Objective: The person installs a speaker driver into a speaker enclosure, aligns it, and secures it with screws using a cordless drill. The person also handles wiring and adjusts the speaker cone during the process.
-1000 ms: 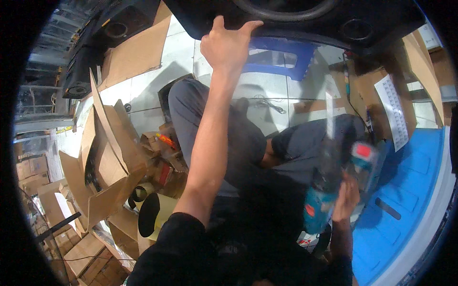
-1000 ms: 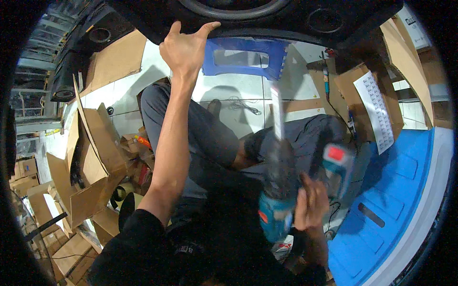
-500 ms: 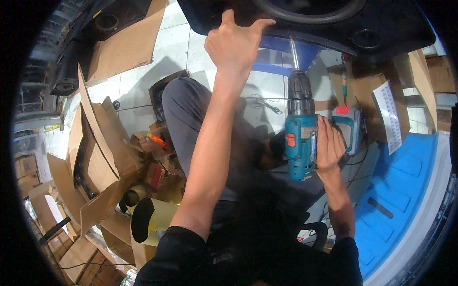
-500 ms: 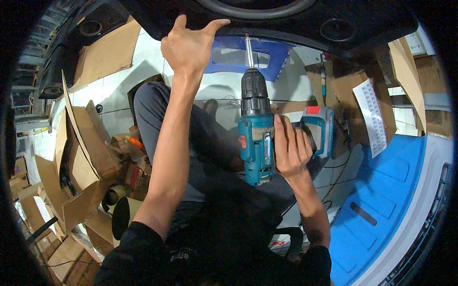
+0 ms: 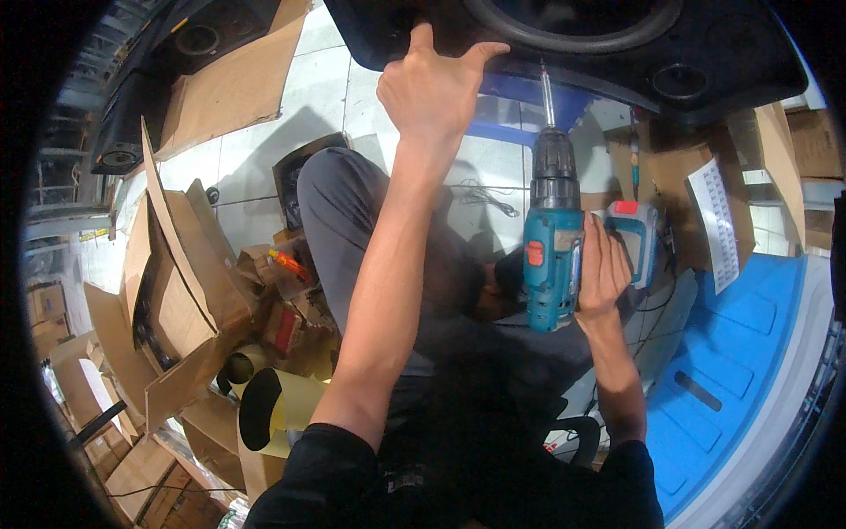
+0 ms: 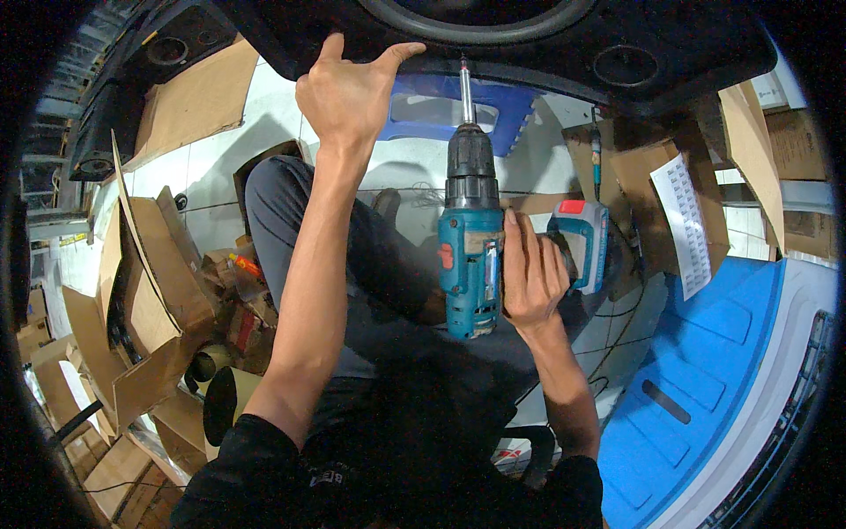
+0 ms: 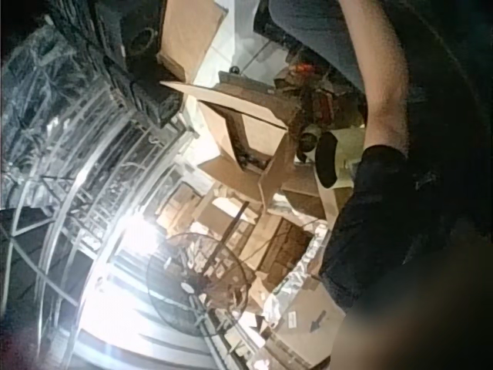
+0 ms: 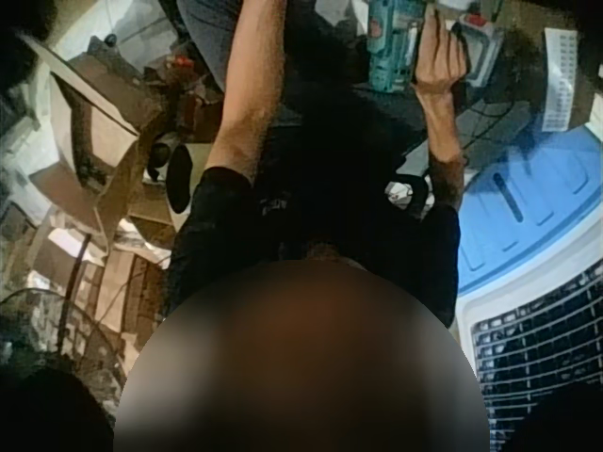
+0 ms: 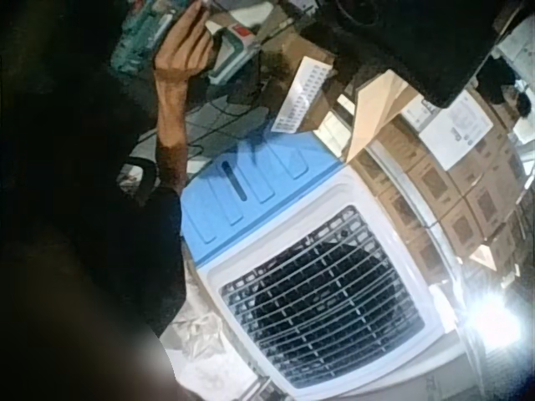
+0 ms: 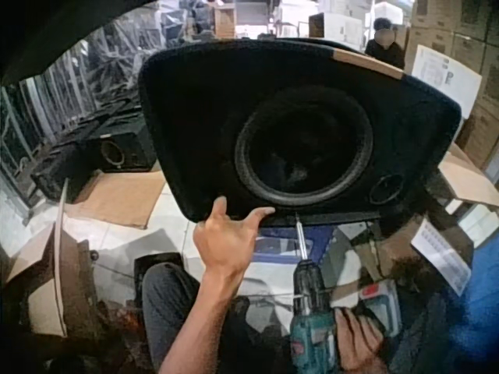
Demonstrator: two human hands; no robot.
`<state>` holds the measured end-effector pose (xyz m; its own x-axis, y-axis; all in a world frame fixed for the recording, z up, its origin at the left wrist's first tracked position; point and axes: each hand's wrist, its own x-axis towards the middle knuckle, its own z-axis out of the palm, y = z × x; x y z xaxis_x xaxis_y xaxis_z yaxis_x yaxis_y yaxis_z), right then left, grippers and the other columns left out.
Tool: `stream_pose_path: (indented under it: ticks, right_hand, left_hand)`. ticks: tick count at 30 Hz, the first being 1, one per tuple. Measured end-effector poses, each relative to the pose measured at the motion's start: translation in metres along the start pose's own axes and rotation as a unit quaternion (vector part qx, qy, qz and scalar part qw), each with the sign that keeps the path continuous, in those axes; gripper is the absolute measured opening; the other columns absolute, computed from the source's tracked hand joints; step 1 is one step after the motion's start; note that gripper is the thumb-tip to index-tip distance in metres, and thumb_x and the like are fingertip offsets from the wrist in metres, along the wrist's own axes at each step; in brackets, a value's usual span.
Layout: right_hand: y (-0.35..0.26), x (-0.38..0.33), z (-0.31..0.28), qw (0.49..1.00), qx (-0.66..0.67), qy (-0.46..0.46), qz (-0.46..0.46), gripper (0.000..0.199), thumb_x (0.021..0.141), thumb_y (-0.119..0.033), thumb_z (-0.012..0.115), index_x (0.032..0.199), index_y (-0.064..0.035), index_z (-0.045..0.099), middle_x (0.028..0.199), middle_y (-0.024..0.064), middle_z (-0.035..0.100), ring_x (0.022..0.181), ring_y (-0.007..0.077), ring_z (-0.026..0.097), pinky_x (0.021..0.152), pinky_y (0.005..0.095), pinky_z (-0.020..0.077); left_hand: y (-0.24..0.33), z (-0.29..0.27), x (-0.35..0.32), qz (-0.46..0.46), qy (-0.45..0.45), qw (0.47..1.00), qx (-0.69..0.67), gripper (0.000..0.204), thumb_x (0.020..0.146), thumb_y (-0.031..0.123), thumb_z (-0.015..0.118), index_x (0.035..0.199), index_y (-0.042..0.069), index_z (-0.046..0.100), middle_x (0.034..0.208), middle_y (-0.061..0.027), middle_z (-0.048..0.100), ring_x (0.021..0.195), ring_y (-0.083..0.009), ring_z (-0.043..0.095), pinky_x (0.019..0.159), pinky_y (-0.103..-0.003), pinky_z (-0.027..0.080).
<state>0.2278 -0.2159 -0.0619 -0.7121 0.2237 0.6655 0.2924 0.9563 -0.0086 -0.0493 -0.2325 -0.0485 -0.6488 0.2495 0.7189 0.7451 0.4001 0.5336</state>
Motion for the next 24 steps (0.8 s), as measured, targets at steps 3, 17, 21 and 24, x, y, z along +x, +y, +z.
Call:
stream_pose_path:
  ticks: [3,17,21,24]
  right_hand:
    - [0.0,0.0,0.0,1.0,0.0,0.0,-0.004,0.033,0.088,-0.002,0.059,0.116,0.014,0.063,0.1,0.0269,0.069,0.073,0.0336,0.065,0.066,0.0381,0.0539]
    - [-0.006,-0.003,0.002,0.999,-0.008,-0.047,0.02,0.037,0.089,-0.005,0.061,0.119,0.0168,0.058,0.107,0.0298,0.067,0.087,0.0409,0.068,0.076,0.0426,0.0559]
    - [-0.01,-0.004,0.005,0.999,0.005,-0.035,0.03,0.039,0.09,-0.009,0.062,0.119,0.0163,0.058,0.107,0.0295,0.067,0.087,0.041,0.068,0.077,0.0432,0.0559]
    - [-0.011,-0.003,0.006,0.999,0.019,-0.029,0.041,0.04,0.091,-0.013,0.063,0.119,0.0163,0.058,0.107,0.0295,0.067,0.087,0.0411,0.069,0.077,0.0438,0.056]
  left_hand:
    - [-0.001,0.001,-0.001,0.019,0.016,1.0,0.003,0.083,0.067,0.054,0.085,0.103,-0.019,0.066,0.043,-0.0118,0.056,0.038,-0.0182,0.059,0.042,-0.028,0.048]
    - [-0.002,0.002,-0.001,-0.006,-0.007,1.0,0.0,0.08,0.068,0.05,0.086,0.105,-0.018,0.065,0.045,-0.0111,0.058,0.04,-0.017,0.06,0.044,-0.026,0.048]
    - [-0.001,-0.001,-0.002,-0.003,-0.018,1.0,0.011,0.079,0.068,0.049,0.086,0.105,-0.018,0.065,0.046,-0.012,0.059,0.04,-0.0173,0.06,0.044,-0.026,0.048]
    - [0.0,-0.002,-0.001,-0.019,-0.023,1.0,-0.009,0.078,0.068,0.049,0.086,0.105,-0.017,0.066,0.046,-0.0124,0.058,0.04,-0.0177,0.06,0.044,-0.027,0.048]
